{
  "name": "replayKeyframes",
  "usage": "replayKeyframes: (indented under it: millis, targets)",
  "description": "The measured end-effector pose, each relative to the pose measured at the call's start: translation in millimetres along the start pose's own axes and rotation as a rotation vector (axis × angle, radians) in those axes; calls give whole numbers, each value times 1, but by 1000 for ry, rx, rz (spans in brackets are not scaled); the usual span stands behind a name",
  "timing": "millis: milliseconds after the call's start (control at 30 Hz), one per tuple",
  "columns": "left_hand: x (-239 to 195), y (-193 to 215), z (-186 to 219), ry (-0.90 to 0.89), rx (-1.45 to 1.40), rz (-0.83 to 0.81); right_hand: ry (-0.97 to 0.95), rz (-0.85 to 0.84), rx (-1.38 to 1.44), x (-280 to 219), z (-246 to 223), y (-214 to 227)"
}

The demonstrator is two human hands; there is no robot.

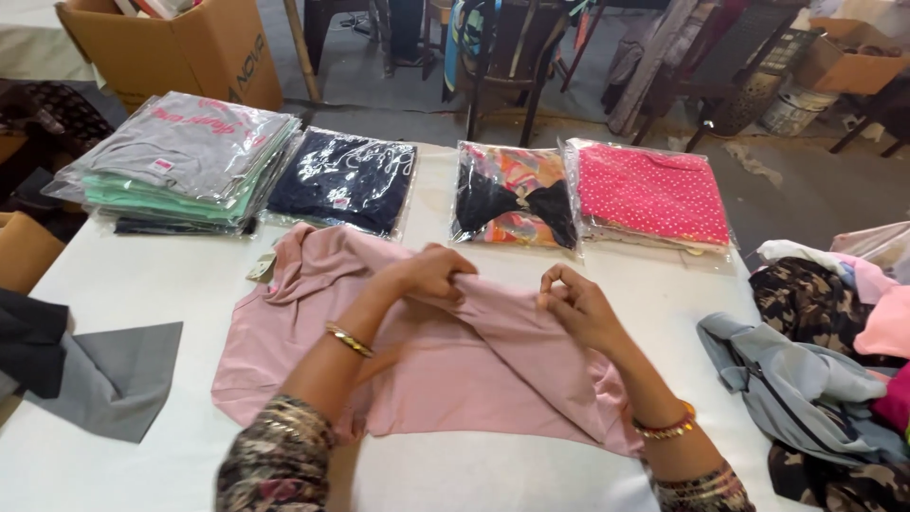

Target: The person folds a pink t-shirt on a white table, smoothing the fabric and aligning the edges. They then place the folded shirt into a clear plastic bag, seal it, and set it aside with other packaged garments.

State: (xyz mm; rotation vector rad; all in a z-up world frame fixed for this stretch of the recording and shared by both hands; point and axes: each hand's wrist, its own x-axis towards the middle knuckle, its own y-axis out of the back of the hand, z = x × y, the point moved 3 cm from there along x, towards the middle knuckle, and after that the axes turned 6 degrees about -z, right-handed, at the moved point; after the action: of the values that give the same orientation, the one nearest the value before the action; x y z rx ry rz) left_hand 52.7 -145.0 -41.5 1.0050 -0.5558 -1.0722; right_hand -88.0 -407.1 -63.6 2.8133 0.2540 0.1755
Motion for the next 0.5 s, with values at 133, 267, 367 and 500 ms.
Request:
replayKeyframes:
  millis: [133, 267, 367, 500]
  targets:
    - [-44, 27, -88, 20, 116, 34, -126, -91, -812, -42, -110, 18]
    - [-129, 94, -55, 516, 593, -15, -310, -11, -1186, -58, -112, 70]
    - [-153, 119, -56, 568, 769, 317, -302, 159, -1298, -43, -110, 109]
    - [-126, 140, -155, 909, 698, 844, 96, 525, -1143, 48, -44, 195]
